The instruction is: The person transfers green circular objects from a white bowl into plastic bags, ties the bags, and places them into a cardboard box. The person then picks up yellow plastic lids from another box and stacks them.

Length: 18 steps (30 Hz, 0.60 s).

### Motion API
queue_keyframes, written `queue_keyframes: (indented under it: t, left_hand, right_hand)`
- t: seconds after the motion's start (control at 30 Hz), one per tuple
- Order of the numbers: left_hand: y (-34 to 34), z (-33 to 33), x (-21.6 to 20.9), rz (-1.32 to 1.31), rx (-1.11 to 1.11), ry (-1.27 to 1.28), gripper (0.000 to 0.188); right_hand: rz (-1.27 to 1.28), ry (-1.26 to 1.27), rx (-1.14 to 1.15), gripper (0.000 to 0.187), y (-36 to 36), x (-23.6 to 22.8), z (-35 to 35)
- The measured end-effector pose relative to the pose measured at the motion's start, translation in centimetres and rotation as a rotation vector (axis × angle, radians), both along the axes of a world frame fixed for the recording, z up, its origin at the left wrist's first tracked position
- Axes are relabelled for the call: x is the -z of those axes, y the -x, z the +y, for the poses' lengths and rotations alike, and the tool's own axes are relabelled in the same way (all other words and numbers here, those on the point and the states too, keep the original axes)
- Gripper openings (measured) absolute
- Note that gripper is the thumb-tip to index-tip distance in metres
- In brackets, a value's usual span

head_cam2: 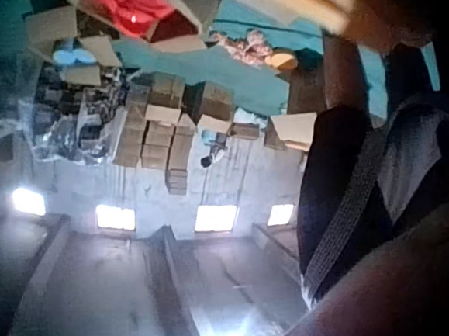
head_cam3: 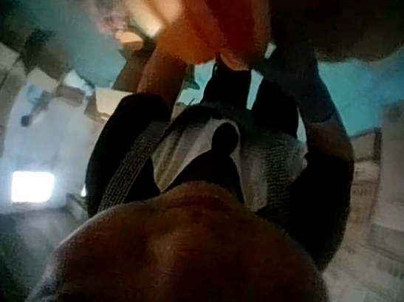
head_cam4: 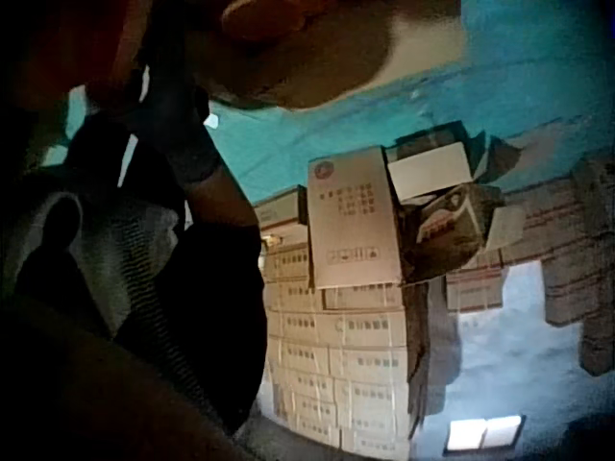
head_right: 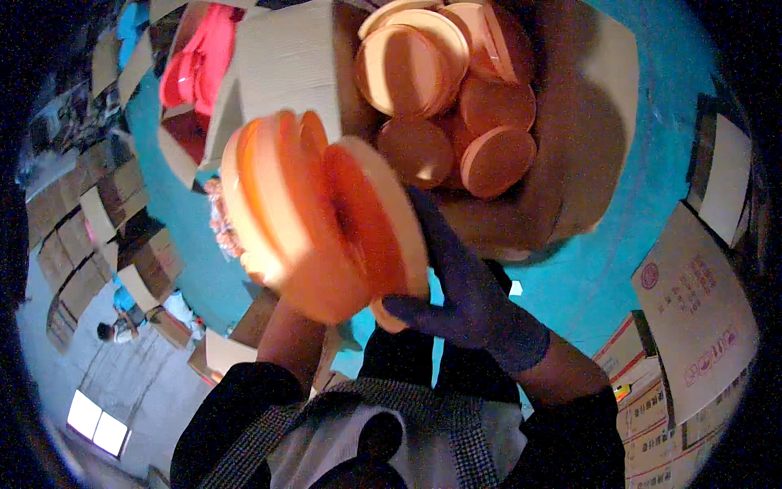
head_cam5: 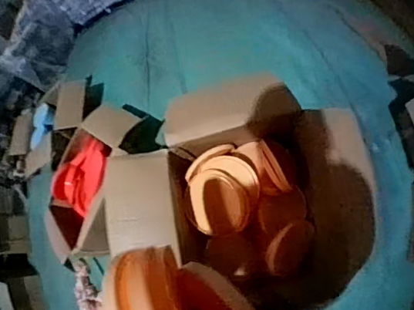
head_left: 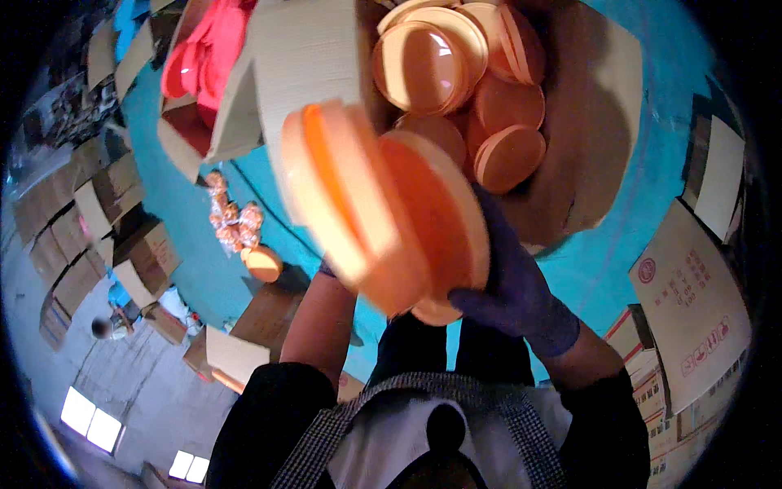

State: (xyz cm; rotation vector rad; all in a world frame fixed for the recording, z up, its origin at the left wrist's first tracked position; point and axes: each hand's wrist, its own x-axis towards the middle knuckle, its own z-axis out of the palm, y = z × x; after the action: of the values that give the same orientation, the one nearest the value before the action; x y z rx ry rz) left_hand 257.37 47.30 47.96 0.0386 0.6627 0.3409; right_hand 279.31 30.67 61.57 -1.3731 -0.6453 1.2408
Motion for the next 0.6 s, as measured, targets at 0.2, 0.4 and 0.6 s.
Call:
queue_keyframes:
  t: [0.2,0.4,0.6]
  left_hand:
    - [0.7,-0.9,-12.0,-0.159,-0.125,-0.108,0.059]
    - [5.5,-3.4,-21.0,-0.255,-0.29,-0.205,0.056]
    - [5.2,-7.0,-32.3,-0.141,-0.489,-0.467,0.052]
  right_hand:
    - [0.444,-0.027,-0.052,0.052,-0.6,-11.7,1.5]
    - [-0.056,-0.098,-0.055,0.023,-0.3,-21.3,3.7]
    - [-0.046,-0.293,-0.134,0.04,2.9,-29.8,3.3]
